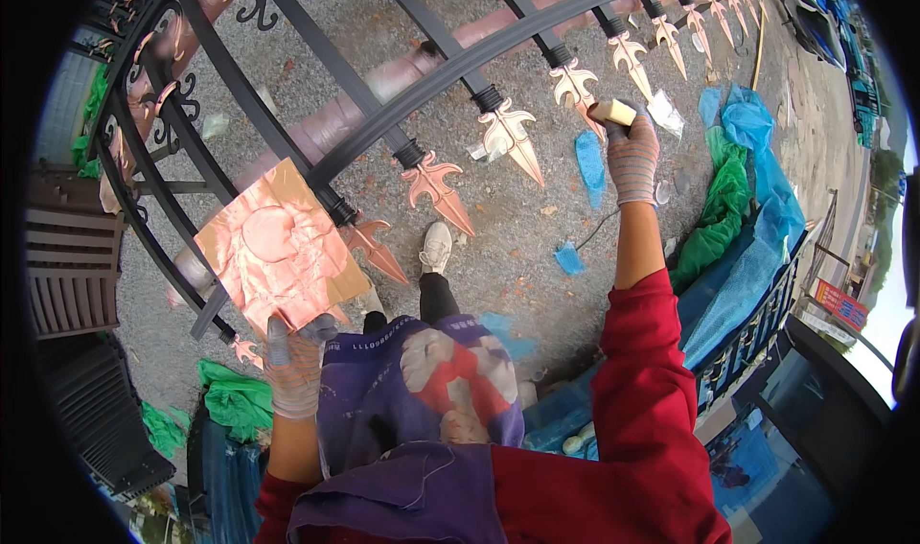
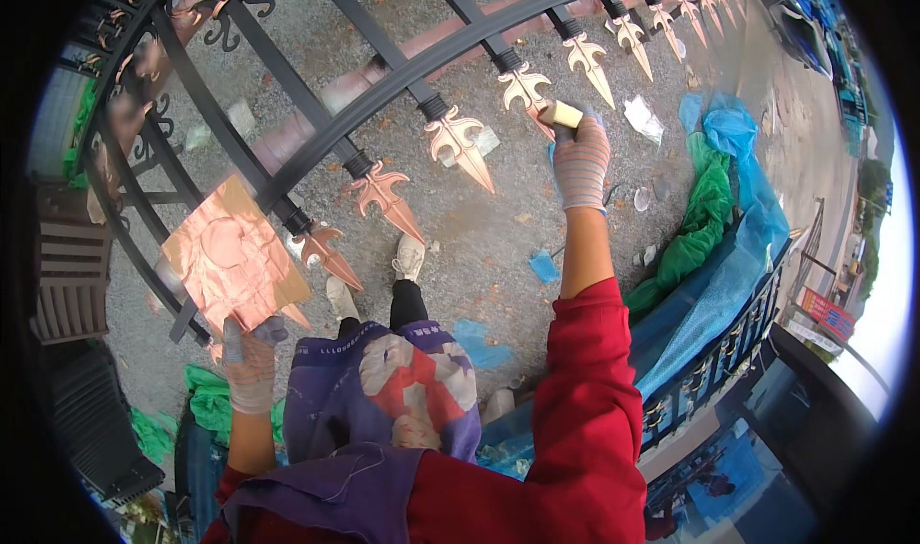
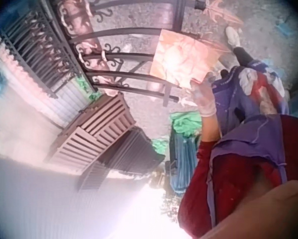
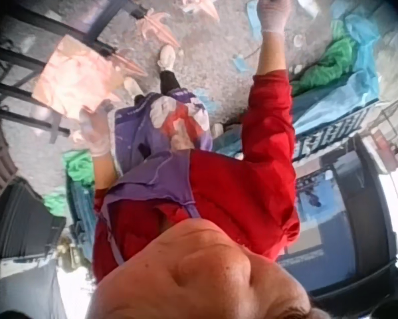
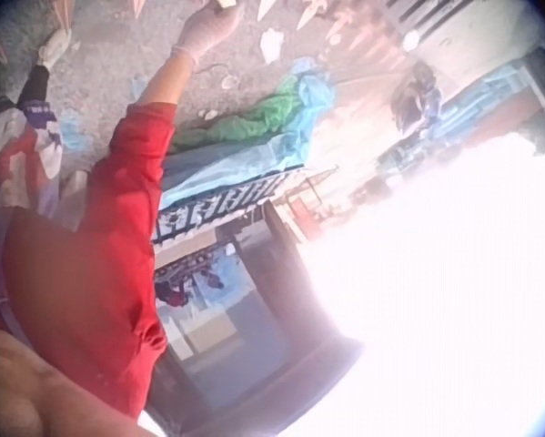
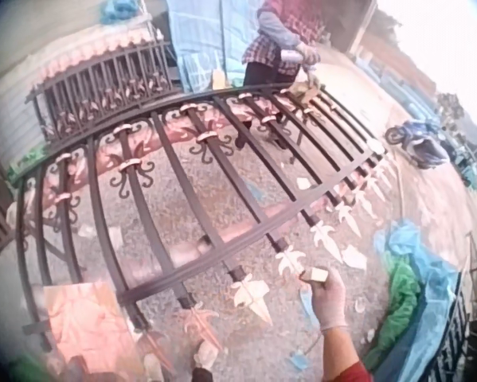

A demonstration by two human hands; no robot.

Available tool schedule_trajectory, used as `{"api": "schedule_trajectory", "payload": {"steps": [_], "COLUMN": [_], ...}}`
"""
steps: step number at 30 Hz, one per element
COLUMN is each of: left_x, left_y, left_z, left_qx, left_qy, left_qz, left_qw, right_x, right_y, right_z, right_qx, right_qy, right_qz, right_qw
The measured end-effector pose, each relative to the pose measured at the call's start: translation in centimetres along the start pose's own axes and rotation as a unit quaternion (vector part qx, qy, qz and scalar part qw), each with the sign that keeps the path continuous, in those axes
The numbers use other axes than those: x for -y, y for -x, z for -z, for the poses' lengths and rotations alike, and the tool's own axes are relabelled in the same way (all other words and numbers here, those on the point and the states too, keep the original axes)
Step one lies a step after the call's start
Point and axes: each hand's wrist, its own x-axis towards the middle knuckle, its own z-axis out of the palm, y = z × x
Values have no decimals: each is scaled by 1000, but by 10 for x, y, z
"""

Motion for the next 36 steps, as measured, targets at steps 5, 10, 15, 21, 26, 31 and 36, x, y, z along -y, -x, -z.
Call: {"api": "schedule_trajectory", "payload": {"steps": [5, 10, 15, 21, 26, 31, 36], "left_x": [-2, -9, -7, -13, -13, -11, -4], "left_y": [6, 8, 2, 17, 16, 17, 22], "left_z": [-7, 20, 16, 27, 31, 55, 85], "left_qx": [1, 33, 24, 28, 12, 32, 6], "left_qy": [-18, -47, -34, -39, -50, -52, -38], "left_qz": [-3, -28, -4, 5, -3, -11, -20], "left_qw": [1000, 998, 999, 999, 999, 998, 999], "right_x": [8, -29, -34, -17, 50, 64, 56], "right_y": [7, 68, 32, 75, 74, 56, 56], "right_z": [-13, 19, 2, -15, -61, -55, -48], "right_qx": [70, 12, -45, -48, 21, 62, 16], "right_qy": [245, 168, 128, 54, -87, 178, 83], "right_qz": [-44, -152, -59, -164, 30, 24, 83], "right_qw": [966, 974, 989, 984, 996, 982, 993]}}
